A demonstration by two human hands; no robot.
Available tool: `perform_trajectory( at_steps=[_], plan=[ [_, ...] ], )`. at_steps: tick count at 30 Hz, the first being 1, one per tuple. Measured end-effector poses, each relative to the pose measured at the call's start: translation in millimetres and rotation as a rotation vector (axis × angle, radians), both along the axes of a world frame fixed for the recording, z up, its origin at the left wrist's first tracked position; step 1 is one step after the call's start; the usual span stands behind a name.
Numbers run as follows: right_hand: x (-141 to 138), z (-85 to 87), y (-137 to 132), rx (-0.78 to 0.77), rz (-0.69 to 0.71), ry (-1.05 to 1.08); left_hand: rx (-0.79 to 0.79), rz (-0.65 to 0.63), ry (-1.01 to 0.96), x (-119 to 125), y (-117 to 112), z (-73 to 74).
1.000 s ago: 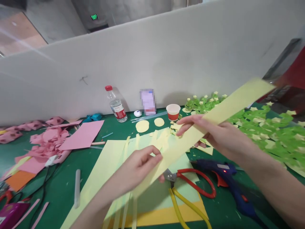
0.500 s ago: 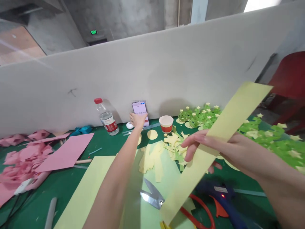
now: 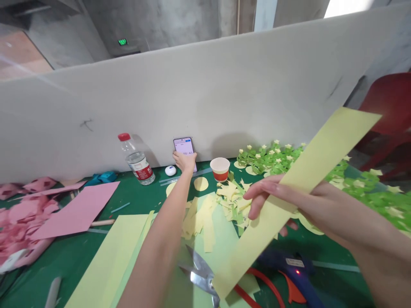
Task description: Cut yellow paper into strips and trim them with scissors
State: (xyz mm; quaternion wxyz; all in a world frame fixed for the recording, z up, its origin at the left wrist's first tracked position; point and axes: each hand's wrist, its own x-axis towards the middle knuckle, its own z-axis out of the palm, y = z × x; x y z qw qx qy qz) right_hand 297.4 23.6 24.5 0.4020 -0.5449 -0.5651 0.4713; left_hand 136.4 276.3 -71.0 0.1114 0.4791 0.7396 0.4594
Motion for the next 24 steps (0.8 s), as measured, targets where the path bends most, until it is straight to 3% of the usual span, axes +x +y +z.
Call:
perform_trajectory(
  at_steps=[3, 6, 12, 13, 15, 17, 19, 21, 24],
  plan=[
    [0, -3.5, 2, 0.005, 0.07, 0.026, 0.003, -0.102, -0.07, -7, -17, 12.0],
    [0, -7.9, 5, 0.008, 0.156, 0.053, -0.013, -0.313, -0.166, -15, -58, 24.2],
    [-19, -12.4, 1, 0.037, 0.241, 0.04, -0.291, -0.978, -0.346, -43, -189, 41.6],
    [-25, -13.9, -1, 0.046, 0.235, 0.033, -0.418, -1.231, -0.45, -48, -209, 44.5],
    [-38, -18.5, -6, 0.085, 0.233, 0.012, -0.641, -1.431, -0.601, -56, -240, 49.7],
    [-52, -24.3, -10, 0.143, 0.265, -0.02, -0.598, -1.377, -0.654, -60, -259, 52.7],
    [-62, -29.3, -11, 0.174, 0.298, -0.049, -0.566, -1.227, -0.589, -64, -270, 52.9],
    [-62, -31.4, -8, 0.126, 0.297, -0.093, -0.568, -1.114, -0.443, -69, -276, 52.0],
    [-47, -28.6, 1, 0.0, 0.249, -0.118, -0.533, -1.059, -0.173, -80, -278, 53.4]
  ],
)
